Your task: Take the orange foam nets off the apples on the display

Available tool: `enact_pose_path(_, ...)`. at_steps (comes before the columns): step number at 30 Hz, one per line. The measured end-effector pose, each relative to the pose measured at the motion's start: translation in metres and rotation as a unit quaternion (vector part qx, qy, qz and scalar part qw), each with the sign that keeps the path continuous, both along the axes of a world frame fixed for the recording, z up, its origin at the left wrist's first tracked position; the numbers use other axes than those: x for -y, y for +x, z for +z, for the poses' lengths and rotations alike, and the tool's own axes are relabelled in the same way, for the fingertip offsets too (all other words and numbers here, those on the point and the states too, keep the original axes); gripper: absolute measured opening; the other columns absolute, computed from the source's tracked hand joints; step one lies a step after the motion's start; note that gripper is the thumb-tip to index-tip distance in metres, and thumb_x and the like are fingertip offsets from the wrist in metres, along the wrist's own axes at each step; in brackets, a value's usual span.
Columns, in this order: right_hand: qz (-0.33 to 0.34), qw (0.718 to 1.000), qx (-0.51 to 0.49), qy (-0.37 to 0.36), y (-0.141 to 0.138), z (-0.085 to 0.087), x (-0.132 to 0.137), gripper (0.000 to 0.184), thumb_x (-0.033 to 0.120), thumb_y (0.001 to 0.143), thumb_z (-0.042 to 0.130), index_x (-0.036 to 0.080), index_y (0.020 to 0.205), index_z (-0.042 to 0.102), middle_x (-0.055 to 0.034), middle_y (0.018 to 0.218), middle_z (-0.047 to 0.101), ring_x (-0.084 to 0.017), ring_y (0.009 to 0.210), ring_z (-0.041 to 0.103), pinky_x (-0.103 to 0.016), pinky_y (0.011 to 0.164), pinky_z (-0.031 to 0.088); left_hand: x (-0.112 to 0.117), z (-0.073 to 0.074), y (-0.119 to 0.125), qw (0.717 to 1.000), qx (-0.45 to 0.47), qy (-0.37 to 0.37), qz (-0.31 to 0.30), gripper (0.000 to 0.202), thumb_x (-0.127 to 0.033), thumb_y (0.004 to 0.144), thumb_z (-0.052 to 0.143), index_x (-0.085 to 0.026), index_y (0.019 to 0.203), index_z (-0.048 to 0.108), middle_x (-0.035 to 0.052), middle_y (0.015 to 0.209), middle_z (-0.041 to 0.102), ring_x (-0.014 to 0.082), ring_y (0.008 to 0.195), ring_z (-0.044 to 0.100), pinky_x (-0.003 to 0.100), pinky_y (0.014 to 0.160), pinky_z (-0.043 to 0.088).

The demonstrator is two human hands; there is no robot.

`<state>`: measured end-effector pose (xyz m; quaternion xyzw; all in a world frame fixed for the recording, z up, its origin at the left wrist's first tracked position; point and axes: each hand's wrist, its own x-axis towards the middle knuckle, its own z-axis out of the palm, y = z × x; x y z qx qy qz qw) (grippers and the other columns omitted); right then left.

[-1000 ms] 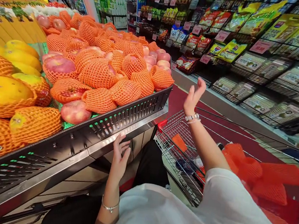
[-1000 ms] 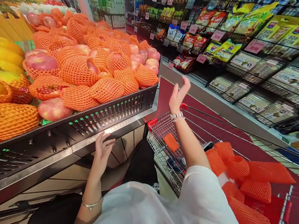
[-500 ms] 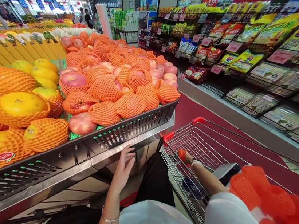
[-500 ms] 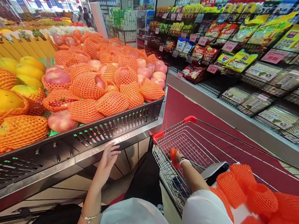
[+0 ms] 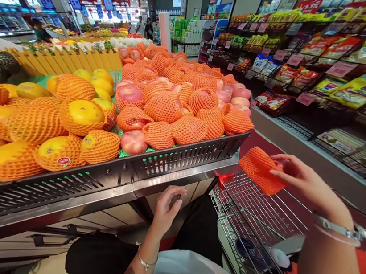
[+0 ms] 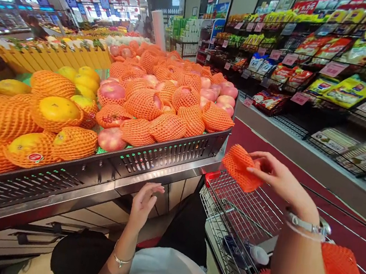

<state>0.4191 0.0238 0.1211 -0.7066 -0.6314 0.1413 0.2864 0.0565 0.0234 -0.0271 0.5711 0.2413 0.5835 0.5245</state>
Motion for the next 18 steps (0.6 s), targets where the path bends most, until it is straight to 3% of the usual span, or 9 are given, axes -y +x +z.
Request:
enact_pose_path(2,0.123,0.992,0.029,0.019,-0.045,0.008,0.01,0.037,0.046,0.084,0.065,0.029,0.115,0.058,-0.01,0.103,0.064,-0.02,0.085,0.06,-0.031,0.073,0.048,0.003,0.005,0.003,0.999,0.023,0.021,-0.016,0.033,-0.038,0.092,0.056,-0.024,0.122,0.058,0.0096,0.114,0.055,0.0201,0.105,0.057,0.037,0.096,0.045)
enact_pose_path(4,0.266,0.963,0.048,-0.007,-0.092,0.005,0.014,0.03,0.045,0.09,0.057,0.023,0.111,0.059,-0.0106,0.106,0.063,-0.022,0.093,0.06,-0.035,0.083,0.047,0.007,0.009,0.008,0.999,0.019,0.027,-0.043,0.046,-0.048,0.087,0.059,-0.025,0.128,0.055,0.0101,0.119,0.052,0.022,0.108,0.055,0.038,0.097,0.045)
enact_pose_path(5,0.327,0.943,0.056,-0.016,-0.112,0.001,0.014,0.03,0.043,0.093,0.053,0.021,0.113,0.059,-0.0102,0.102,0.063,-0.021,0.091,0.059,-0.034,0.082,0.047,0.008,0.009,0.011,0.998,0.001,0.025,-0.054,0.051,-0.05,0.085,0.061,-0.025,0.13,0.053,0.01,0.119,0.052,0.022,0.109,0.054,0.037,0.097,0.045)
enact_pose_path(8,0.461,0.885,0.063,-0.024,-0.149,-0.015,0.009,0.025,0.037,0.097,0.047,0.017,0.105,0.061,-0.0074,0.092,0.06,-0.017,0.086,0.055,-0.029,0.079,0.044,0.01,0.003,0.018,0.998,-0.06,-0.001,0.004,0.046,-0.042,0.085,0.065,-0.024,0.125,0.052,0.0081,0.116,0.053,0.0186,0.105,0.053,0.032,0.094,0.044)
enact_pose_path(10,0.493,0.869,0.044,-0.024,-0.155,-0.024,0.006,0.021,0.033,0.098,0.047,0.017,0.101,0.061,-0.0063,0.09,0.058,-0.015,0.085,0.053,-0.026,0.078,0.043,0.007,-0.005,0.02,0.993,-0.072,-0.018,0.095,0.042,-0.034,0.083,0.069,-0.022,0.119,0.051,0.0073,0.116,0.051,0.0172,0.104,0.052,0.031,0.093,0.043)
enact_pose_path(12,0.491,0.871,0.021,-0.022,-0.152,-0.03,0.005,0.019,0.03,0.098,0.048,0.017,0.104,0.061,-0.006,0.091,0.057,-0.014,0.085,0.053,-0.025,0.077,0.043,0.004,-0.012,0.019,0.986,-0.073,-0.035,0.145,0.044,-0.03,0.079,0.072,-0.021,0.116,0.05,0.0077,0.117,0.051,0.0179,0.107,0.051,0.032,0.096,0.041)
enact_pose_path(15,0.485,0.874,0.006,-0.015,-0.148,-0.035,0.006,0.019,0.028,0.098,0.049,0.018,0.107,0.061,-0.0061,0.091,0.057,-0.014,0.085,0.054,-0.025,0.076,0.044,-0.001,-0.013,0.015,0.985,-0.093,-0.083,0.118,0.038,-0.026,0.077,0.072,-0.018,0.11,0.054,0.0074,0.108,0.059,0.0189,0.105,0.055,0.033,0.096,0.041)
enact_pose_path(18,0.447,0.894,0.009,0.028,-0.149,-0.043,0.004,0.019,0.028,0.096,0.052,0.02,0.111,0.061,-0.0077,0.1,0.057,-0.016,0.095,0.055,-0.028,0.084,0.046,-0.004,-0.009,0.011,0.984,-0.09,-0.137,0.074,0.023,-0.028,0.077,0.07,-0.014,0.092,0.058,0.0063,0.09,0.066,0.0177,0.087,0.061,0.03,0.083,0.046)
